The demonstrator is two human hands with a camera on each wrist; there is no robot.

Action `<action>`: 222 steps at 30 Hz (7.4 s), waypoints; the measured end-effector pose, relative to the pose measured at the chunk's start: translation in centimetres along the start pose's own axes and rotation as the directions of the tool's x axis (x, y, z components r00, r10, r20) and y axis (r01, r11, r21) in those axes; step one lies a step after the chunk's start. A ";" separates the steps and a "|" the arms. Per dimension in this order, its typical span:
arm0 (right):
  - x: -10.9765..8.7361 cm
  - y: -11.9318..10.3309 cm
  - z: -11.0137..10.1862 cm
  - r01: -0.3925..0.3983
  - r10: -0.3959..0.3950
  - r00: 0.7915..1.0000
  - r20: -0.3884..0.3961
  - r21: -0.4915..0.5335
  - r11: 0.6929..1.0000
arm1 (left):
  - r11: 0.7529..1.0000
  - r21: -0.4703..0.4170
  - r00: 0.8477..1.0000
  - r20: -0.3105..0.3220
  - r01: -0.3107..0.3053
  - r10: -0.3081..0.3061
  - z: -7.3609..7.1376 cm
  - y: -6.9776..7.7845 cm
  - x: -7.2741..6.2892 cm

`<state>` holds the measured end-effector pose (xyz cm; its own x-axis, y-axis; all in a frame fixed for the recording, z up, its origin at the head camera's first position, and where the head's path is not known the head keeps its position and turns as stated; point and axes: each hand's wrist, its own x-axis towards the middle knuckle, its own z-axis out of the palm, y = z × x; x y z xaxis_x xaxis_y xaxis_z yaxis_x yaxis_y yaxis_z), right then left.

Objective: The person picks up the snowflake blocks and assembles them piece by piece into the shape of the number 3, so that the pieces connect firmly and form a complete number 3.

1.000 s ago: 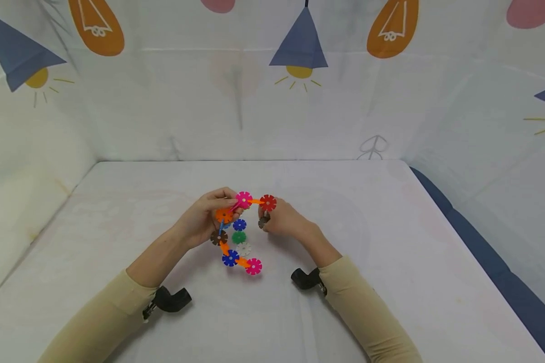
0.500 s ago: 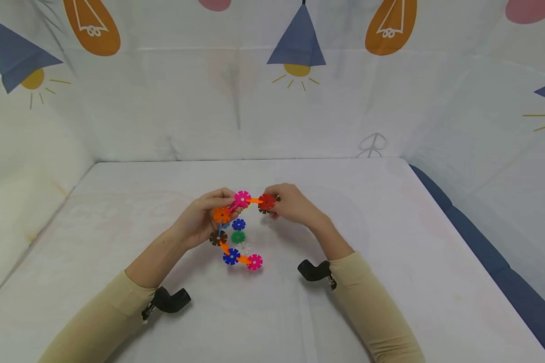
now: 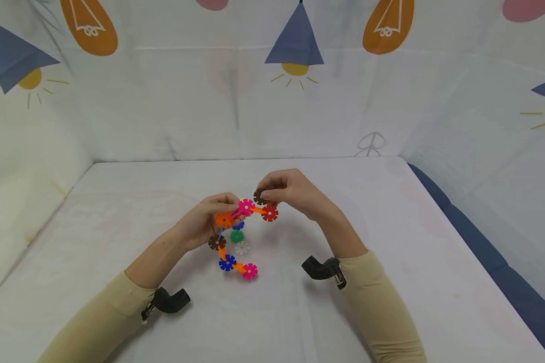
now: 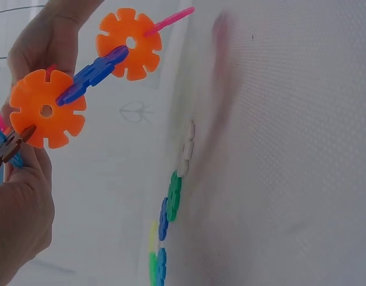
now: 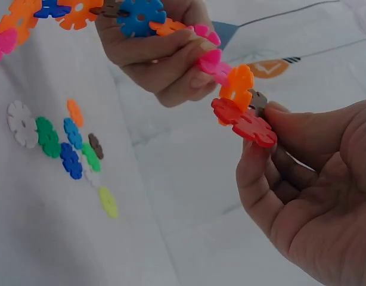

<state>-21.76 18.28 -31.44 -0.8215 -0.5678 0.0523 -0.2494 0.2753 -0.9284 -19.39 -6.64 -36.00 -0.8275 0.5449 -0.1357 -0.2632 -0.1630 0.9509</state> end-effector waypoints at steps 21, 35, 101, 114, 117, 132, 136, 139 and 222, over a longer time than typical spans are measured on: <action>-0.1 -1.3 2.7 -0.083 0.087 0.996 0.005 -0.245 0.966 | 0.983 0.185 0.999 0.043 0.016 -0.024 0.1 0.0 -0.3; 0.6 -0.4 2.7 -0.100 0.080 0.944 -0.319 -0.047 0.994 | 0.727 0.583 0.756 -0.272 -0.364 0.596 0.8 1.8 -1.7; 0.1 -0.9 4.6 0.213 -0.252 0.922 -0.295 -0.158 0.964 | 0.916 0.289 0.902 -0.250 -0.278 0.353 3.2 0.1 -1.6; 0.2 -0.5 6.0 0.386 -0.478 0.811 -0.337 -0.304 0.871 | 0.934 0.229 0.900 -0.282 -0.274 0.333 3.6 0.6 -2.0; 0.2 -0.5 6.3 0.426 -0.539 0.773 -0.333 -0.357 0.832 | 0.925 0.245 0.892 -0.281 -0.290 0.354 3.7 0.8 -2.1; 0.5 -0.8 5.9 0.203 -0.339 0.877 -0.341 -0.377 0.904 | 0.880 0.362 0.865 -0.279 -0.308 0.417 3.0 1.1 -2.1; 0.5 -0.2 5.8 -0.004 -0.110 0.965 -0.239 -0.433 0.902 | 0.882 0.371 0.859 -0.303 -0.292 0.412 3.0 1.0 -2.0; 0.7 0.8 6.4 -0.094 0.081 0.996 -0.049 -0.518 0.850 | 0.881 0.377 0.860 -0.303 -0.287 0.410 2.9 1.0 -2.0; -0.4 -1.1 3.3 0.004 -0.072 0.981 -0.179 -0.356 0.935 | 0.960 0.115 0.917 -0.285 -0.256 0.279 3.5 0.9 -2.3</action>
<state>-19.43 15.66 -31.67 -0.8799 -0.4379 0.1843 -0.4187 0.5312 -0.7365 -15.96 -5.15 -33.89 -0.9736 0.2198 0.0617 0.0166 -0.2016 0.9793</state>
